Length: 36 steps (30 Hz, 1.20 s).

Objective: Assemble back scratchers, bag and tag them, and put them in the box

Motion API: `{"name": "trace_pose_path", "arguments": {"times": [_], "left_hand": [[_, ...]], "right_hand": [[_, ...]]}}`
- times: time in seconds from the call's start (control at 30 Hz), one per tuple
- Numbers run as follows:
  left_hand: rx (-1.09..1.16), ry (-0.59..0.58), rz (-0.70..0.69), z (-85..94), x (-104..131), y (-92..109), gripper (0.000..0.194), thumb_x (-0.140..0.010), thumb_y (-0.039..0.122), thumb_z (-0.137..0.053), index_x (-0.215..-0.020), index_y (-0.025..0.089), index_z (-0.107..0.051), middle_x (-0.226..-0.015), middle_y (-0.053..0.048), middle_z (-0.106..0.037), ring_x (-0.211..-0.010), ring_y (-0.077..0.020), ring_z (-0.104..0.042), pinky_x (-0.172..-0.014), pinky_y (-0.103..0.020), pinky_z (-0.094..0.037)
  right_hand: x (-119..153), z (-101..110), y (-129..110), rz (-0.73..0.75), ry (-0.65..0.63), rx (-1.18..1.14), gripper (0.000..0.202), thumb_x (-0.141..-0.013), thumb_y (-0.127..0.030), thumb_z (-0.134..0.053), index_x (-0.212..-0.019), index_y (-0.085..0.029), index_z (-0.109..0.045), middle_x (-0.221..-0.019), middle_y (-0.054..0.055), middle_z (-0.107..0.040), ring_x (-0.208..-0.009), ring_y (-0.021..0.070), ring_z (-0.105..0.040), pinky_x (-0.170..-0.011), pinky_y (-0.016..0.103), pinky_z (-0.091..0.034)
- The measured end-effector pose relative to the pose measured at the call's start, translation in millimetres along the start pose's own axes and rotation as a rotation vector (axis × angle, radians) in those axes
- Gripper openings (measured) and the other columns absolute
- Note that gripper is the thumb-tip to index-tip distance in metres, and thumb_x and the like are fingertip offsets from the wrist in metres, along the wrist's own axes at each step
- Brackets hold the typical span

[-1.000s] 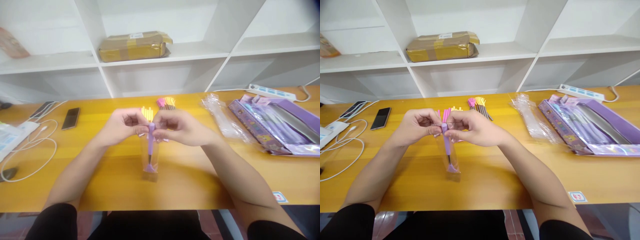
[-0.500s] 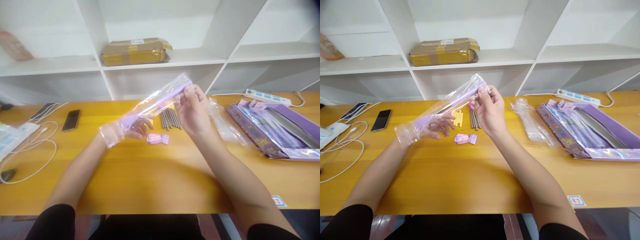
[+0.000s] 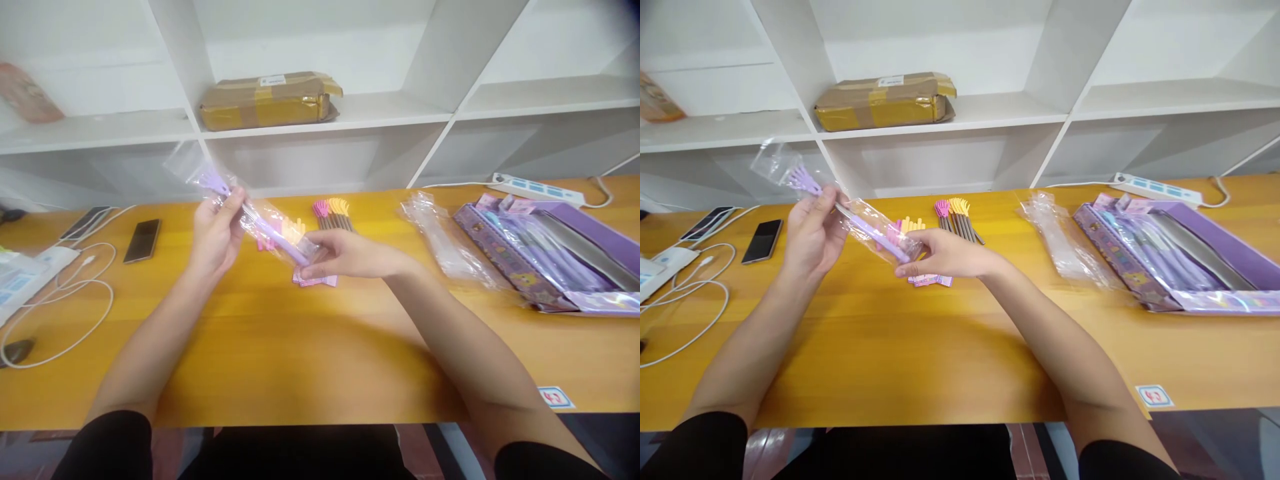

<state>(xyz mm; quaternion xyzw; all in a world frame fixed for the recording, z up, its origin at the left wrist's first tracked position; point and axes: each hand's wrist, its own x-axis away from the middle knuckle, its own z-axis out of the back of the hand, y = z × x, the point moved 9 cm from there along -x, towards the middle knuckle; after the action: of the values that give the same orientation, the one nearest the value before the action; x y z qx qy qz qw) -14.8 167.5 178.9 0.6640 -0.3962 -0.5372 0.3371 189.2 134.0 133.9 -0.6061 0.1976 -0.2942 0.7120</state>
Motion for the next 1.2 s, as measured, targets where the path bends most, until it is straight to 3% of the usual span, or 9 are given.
{"name": "trace_pose_path", "arguments": {"times": [0.17, 0.4, 0.53, 0.63, 0.77, 0.83, 0.93, 1.03, 1.2], "left_hand": [[-0.034, -0.111, 0.178, -9.6, 5.2, -25.8, 0.038, -0.083, 0.048, -0.094, -0.091, 0.021, -0.070, -0.078, 0.000, -0.068, -0.070, -0.0141, -0.066, -0.066, -0.028, -0.055], [-0.365, -0.728, 0.426, -62.0, 54.7, -70.4, 0.033, -0.084, 0.047, -0.092, -0.092, 0.018, -0.077, -0.083, -0.003, -0.074, -0.072, -0.0167, -0.068, -0.065, -0.029, -0.053], [-0.373, -0.887, 0.518, -78.4, 80.1, -100.2, 0.039, -0.085, 0.048, -0.089, -0.112, 0.021, -0.080, -0.102, -0.006, -0.080, -0.092, -0.0228, -0.075, -0.081, -0.034, -0.057], [-0.394, -1.026, 0.539, -85.3, 92.9, -114.0, 0.035, -0.086, 0.047, -0.089, -0.108, 0.022, -0.080, -0.100, -0.005, -0.080, -0.093, -0.0243, -0.075, -0.082, -0.035, -0.057], [-0.333, -1.219, 0.580, -90.1, 107.2, -120.3, 0.033, -0.089, 0.053, -0.086, -0.098, 0.022, -0.080, -0.097, -0.005, -0.080, -0.092, -0.0240, -0.075, -0.083, -0.035, -0.057], [-0.242, -1.185, 0.620, -88.8, 109.5, -124.6, 0.038, -0.089, 0.054, -0.086, -0.109, 0.023, -0.081, -0.110, -0.006, -0.081, -0.103, -0.0262, -0.076, -0.093, -0.038, -0.059], [-0.104, -0.902, 0.635, -76.0, 107.2, -134.7, 0.055, -0.087, 0.054, -0.089, -0.132, 0.024, -0.078, -0.135, -0.011, -0.078, -0.126, -0.0303, -0.072, -0.111, -0.044, -0.054], [-0.089, -0.690, 0.627, -55.5, 121.8, -141.9, 0.051, -0.089, 0.052, -0.089, -0.128, 0.022, -0.078, -0.135, -0.013, -0.078, -0.124, -0.0290, -0.073, -0.111, -0.045, -0.053], [-0.147, -0.776, 0.668, -43.5, 165.0, -140.5, 0.036, -0.094, 0.049, -0.085, -0.112, 0.020, -0.075, -0.114, -0.009, -0.078, -0.105, -0.0240, -0.074, -0.099, -0.041, -0.057]], "right_hand": [[8.3, 11.2, -12.5, 0.088, 0.017, 0.142, 0.034, -0.091, -0.043, -0.086, -0.112, -0.020, -0.073, -0.109, 0.006, -0.078, -0.093, 0.0187, -0.073, -0.074, 0.031, -0.061], [4.2, 21.1, -6.5, 0.074, 0.185, 0.242, 0.042, -0.093, -0.047, -0.083, -0.120, -0.022, -0.064, -0.104, 0.005, -0.073, -0.082, 0.0177, -0.067, -0.063, 0.031, -0.054], [0.4, 35.8, 9.0, -0.010, 0.333, 0.358, 0.050, -0.086, -0.043, -0.089, -0.118, -0.022, -0.056, -0.084, -0.001, -0.067, -0.069, 0.0170, -0.062, -0.056, 0.031, -0.043], [2.2, 45.3, 14.8, -0.066, 0.371, 0.447, 0.058, -0.084, -0.038, -0.089, -0.129, -0.022, -0.054, -0.082, -0.001, -0.067, -0.071, 0.0197, -0.065, -0.059, 0.031, -0.043], [3.0, 42.1, 12.8, -0.063, 0.262, 0.559, 0.027, -0.089, -0.028, -0.078, -0.109, -0.021, -0.062, -0.090, 0.003, -0.073, -0.077, 0.0202, -0.067, -0.066, 0.032, -0.045], [0.9, 35.9, 13.0, -0.034, 0.217, 0.566, 0.015, -0.093, -0.024, -0.073, -0.103, -0.021, -0.064, -0.097, 0.006, -0.076, -0.083, 0.0209, -0.070, -0.071, 0.032, -0.047], [-4.4, 22.7, 29.5, -0.042, 0.196, 0.480, 0.012, -0.099, -0.029, -0.070, -0.106, -0.020, -0.064, -0.097, 0.007, -0.077, -0.083, 0.0210, -0.072, -0.072, 0.032, -0.050], [-5.9, 4.0, 61.6, -0.044, 0.193, 0.339, 0.018, -0.106, -0.037, -0.064, -0.112, -0.020, -0.060, -0.086, 0.004, -0.074, -0.069, 0.0178, -0.069, -0.065, 0.031, -0.050], [11.4, -10.9, 109.5, 0.096, 0.353, 0.182, 0.027, -0.111, -0.049, -0.058, -0.108, -0.023, -0.054, -0.077, -0.001, -0.066, -0.058, 0.0148, -0.060, -0.057, 0.029, -0.047]]}}
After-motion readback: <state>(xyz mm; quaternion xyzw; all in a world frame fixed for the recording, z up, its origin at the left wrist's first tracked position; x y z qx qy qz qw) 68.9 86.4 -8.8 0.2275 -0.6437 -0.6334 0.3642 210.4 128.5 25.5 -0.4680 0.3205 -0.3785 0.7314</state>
